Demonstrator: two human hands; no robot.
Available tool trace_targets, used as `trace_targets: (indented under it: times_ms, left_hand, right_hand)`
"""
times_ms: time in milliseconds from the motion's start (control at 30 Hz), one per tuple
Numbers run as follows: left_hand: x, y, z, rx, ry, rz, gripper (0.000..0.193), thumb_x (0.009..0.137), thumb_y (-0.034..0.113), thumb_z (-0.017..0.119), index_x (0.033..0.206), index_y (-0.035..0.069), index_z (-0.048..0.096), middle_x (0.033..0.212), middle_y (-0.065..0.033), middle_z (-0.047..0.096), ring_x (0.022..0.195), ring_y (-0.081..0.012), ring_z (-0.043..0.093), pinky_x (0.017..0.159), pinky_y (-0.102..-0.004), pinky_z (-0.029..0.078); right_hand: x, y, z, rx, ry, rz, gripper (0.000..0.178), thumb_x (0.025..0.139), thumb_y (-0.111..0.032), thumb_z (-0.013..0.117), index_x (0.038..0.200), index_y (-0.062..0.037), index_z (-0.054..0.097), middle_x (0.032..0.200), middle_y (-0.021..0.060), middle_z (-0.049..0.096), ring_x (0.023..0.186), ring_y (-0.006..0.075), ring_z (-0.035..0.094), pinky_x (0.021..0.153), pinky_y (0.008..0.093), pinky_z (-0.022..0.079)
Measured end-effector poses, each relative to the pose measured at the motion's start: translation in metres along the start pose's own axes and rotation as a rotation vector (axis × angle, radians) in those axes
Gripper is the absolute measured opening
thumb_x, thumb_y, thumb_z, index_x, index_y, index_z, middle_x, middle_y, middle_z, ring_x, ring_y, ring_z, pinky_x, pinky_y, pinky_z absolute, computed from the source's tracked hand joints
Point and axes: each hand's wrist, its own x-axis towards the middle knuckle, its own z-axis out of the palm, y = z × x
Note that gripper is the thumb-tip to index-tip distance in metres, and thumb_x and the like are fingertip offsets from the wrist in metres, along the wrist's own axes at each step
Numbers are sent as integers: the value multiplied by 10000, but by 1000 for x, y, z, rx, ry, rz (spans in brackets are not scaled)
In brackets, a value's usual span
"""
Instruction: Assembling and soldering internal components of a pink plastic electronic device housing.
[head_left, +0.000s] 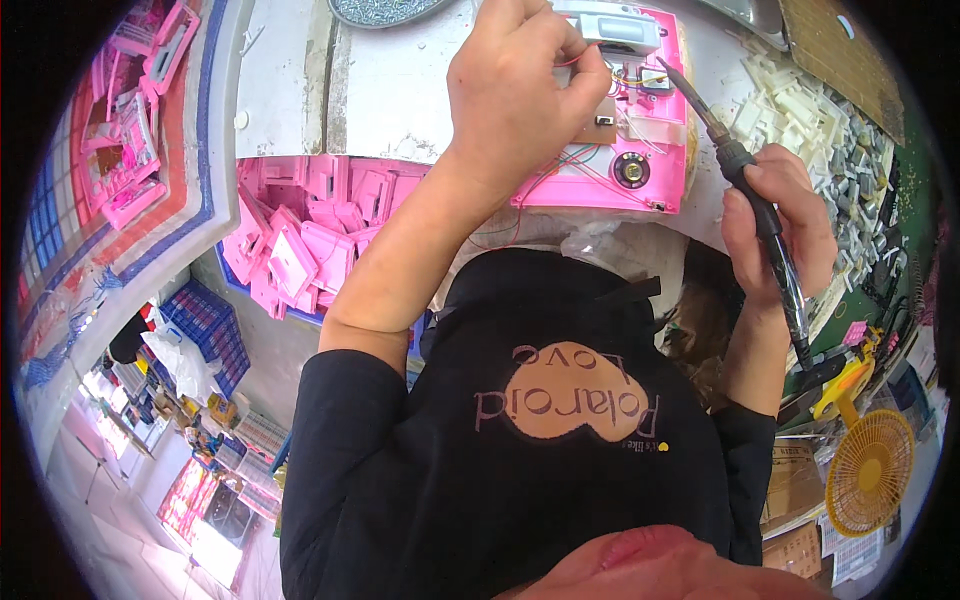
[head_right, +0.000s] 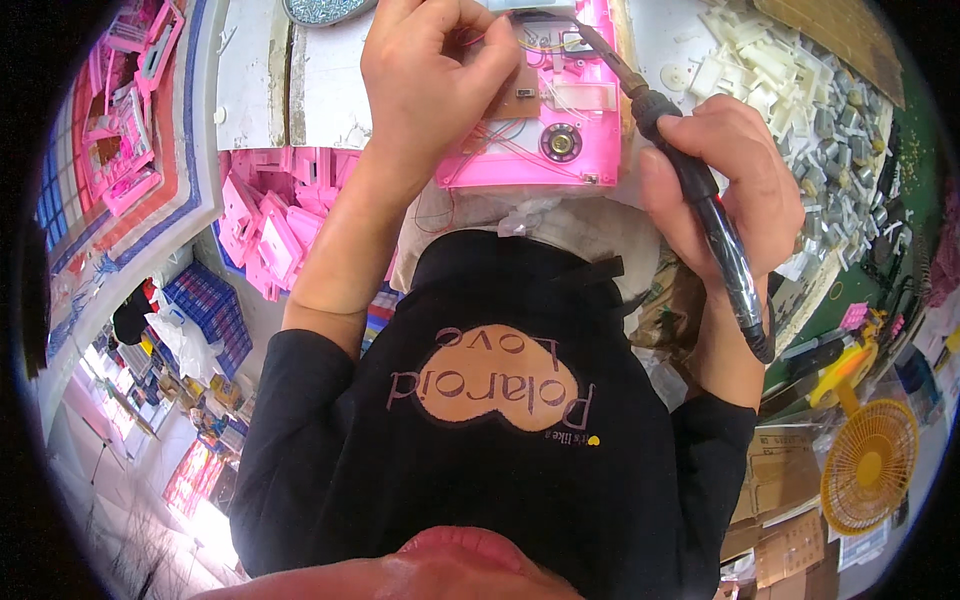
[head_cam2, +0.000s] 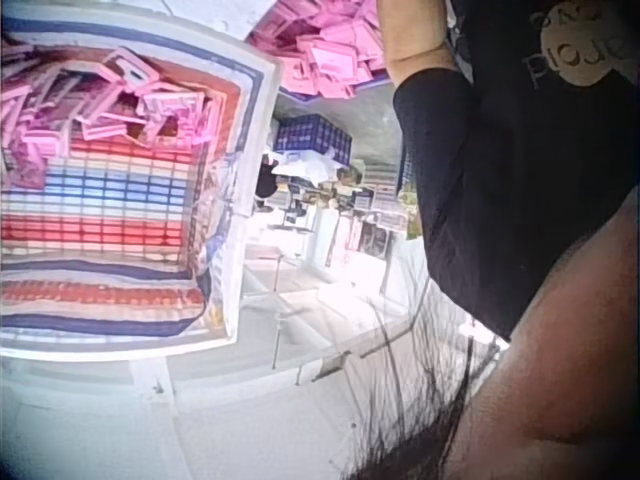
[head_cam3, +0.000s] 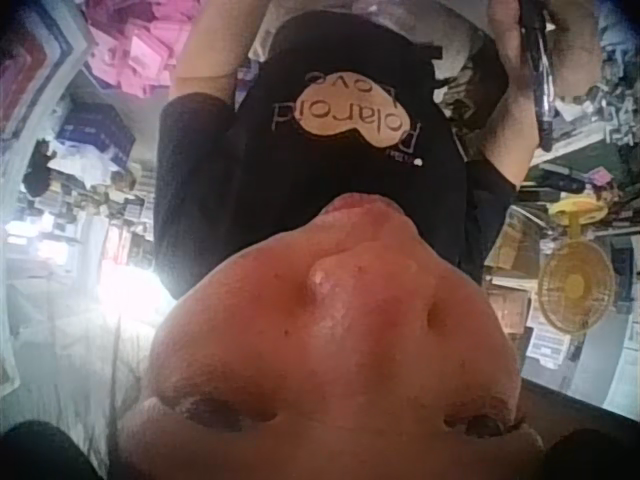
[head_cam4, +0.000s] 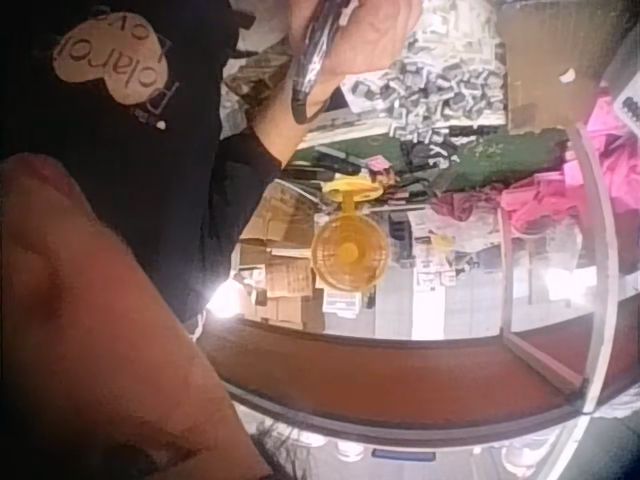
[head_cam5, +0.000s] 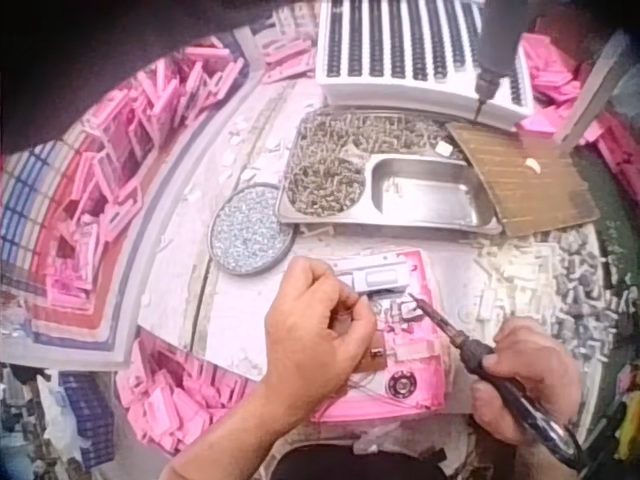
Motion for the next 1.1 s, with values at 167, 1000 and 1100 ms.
trace_targets:
  times_ms: [167, 1000, 1100]
  left_hand:
    - [1, 5, -2, 14, -12, -23, 146, 775, -15, 727, 754, -1, 584, 806, -112, 509, 608, -218, 520, 547, -338, 443]
    - [3, 8, -12, -278, -505, -92, 110, 883, 64, 759, 976, 5, 750, 840, -65, 735, 759, -128, 700, 697, -274, 560]
    - [4, 10, -13, -292, -529, -190, 130, 896, 64, 758, 1003, -9, 746, 831, -51, 738, 746, -81, 681, 687, -245, 556]
  right_hand:
    - [-1, 2, -1, 6, 10, -22, 300, 773, 36, 812, 1031, 46, 659, 859, 160, 698, 761, 285, 662, 755, 386, 551]
    - [8, -8, 37, 132, -22, 341, 529, 885, 69, 725, 1381, -20, 563, 1161, 120, 725, 1116, 168, 679, 992, 302, 500]
    - [17, -3, 49, 92, -33, 340, 562, 872, 58, 746, 1394, -33, 559, 1127, 98, 712, 1064, 165, 680, 962, 297, 514]
